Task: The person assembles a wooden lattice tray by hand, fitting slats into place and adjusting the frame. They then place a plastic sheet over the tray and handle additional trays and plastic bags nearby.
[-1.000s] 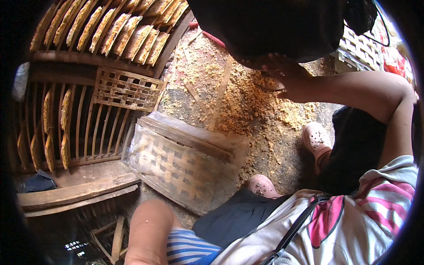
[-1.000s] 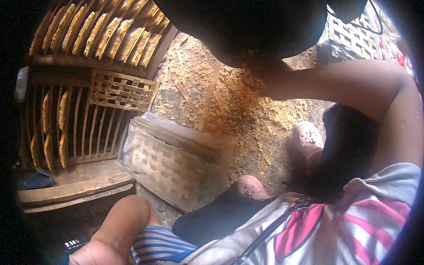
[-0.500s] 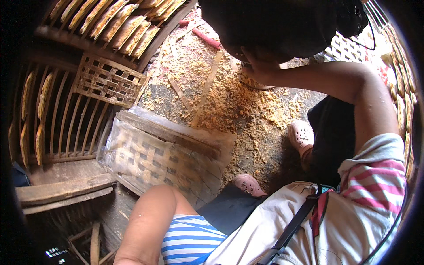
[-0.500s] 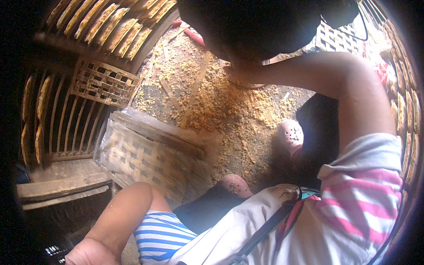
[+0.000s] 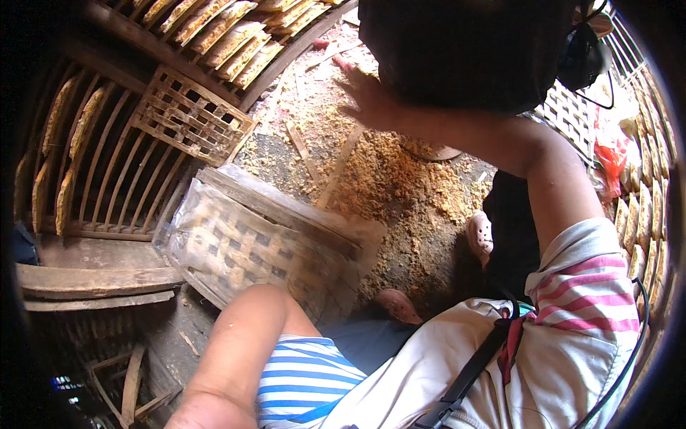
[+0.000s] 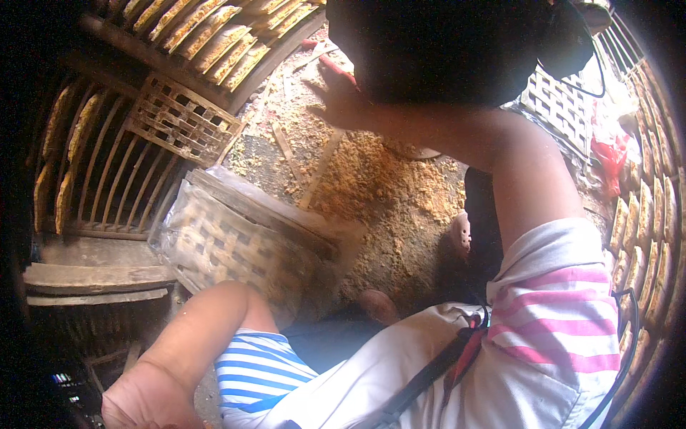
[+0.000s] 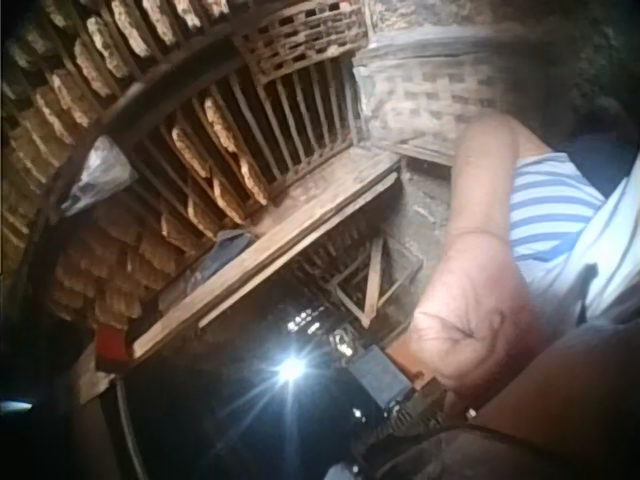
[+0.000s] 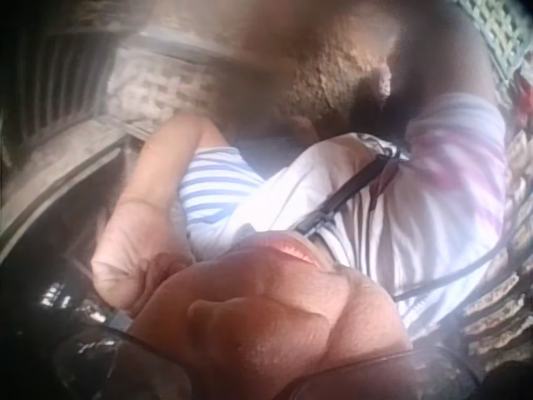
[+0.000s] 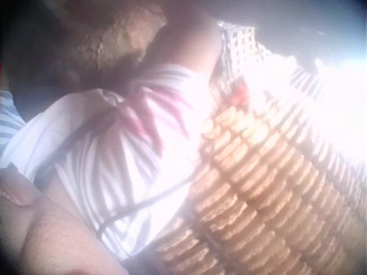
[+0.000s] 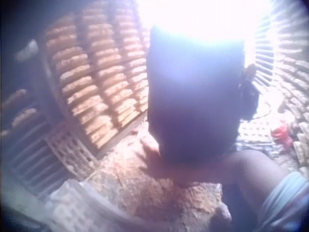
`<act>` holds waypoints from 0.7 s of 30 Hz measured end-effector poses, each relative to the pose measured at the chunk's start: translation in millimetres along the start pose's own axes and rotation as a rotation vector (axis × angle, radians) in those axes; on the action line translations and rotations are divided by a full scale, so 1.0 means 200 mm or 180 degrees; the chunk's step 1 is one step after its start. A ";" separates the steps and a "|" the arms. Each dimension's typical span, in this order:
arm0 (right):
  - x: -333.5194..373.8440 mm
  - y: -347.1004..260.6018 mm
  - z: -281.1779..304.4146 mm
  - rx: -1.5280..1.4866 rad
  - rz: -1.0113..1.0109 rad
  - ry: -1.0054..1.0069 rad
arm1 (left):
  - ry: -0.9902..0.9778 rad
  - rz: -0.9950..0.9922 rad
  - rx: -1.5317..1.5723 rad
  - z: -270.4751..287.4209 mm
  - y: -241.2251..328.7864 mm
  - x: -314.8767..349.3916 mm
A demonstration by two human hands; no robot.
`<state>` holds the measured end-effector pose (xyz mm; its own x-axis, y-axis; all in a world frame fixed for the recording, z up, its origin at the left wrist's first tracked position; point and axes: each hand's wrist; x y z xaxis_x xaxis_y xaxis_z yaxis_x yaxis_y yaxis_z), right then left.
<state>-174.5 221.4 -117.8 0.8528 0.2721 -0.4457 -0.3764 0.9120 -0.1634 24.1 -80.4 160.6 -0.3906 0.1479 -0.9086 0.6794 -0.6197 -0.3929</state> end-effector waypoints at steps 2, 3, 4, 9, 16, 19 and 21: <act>0.12 0.34 -0.01 0.0449 -0.0498 0.0385 | -0.0082 0.0119 0.1105 0.01 -0.02 0.04; 0.14 0.31 -0.02 0.0690 -0.0294 -0.0366 | -0.0258 0.0285 0.1551 0.03 0.00 0.04; 0.13 0.26 0.04 0.0948 -0.0043 -0.1096 | -0.0337 0.0521 0.1744 0.05 0.02 0.02; 0.14 0.07 0.14 0.0685 0.0139 -0.2353 | -0.0943 0.0810 0.2124 0.12 0.05 -0.07; 0.42 -0.22 0.32 -0.1424 0.1153 -0.3617 | -0.0067 0.1111 0.0881 0.18 0.41 -0.06; 0.39 -0.42 0.53 -0.0389 0.1976 -0.2856 | -0.2519 0.1804 0.2125 0.30 0.03 -0.14; 0.47 -0.38 0.69 -0.0981 0.1759 -0.2244 | -0.3244 0.2967 0.1745 0.37 0.01 -0.18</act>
<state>-16.4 220.0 -26.0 0.5094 0.8560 0.0886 -0.7855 0.5045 -0.3584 -7.6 -143.8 202.8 -0.3704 -0.9029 -0.2179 0.7010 -0.4257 0.5721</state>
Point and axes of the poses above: each hand's wrist, its own x-axis away from the middle knuckle, its own z-axis out of the back of the hand, y = z × x, and after that the axes turned 7 degrees about z, right-handed
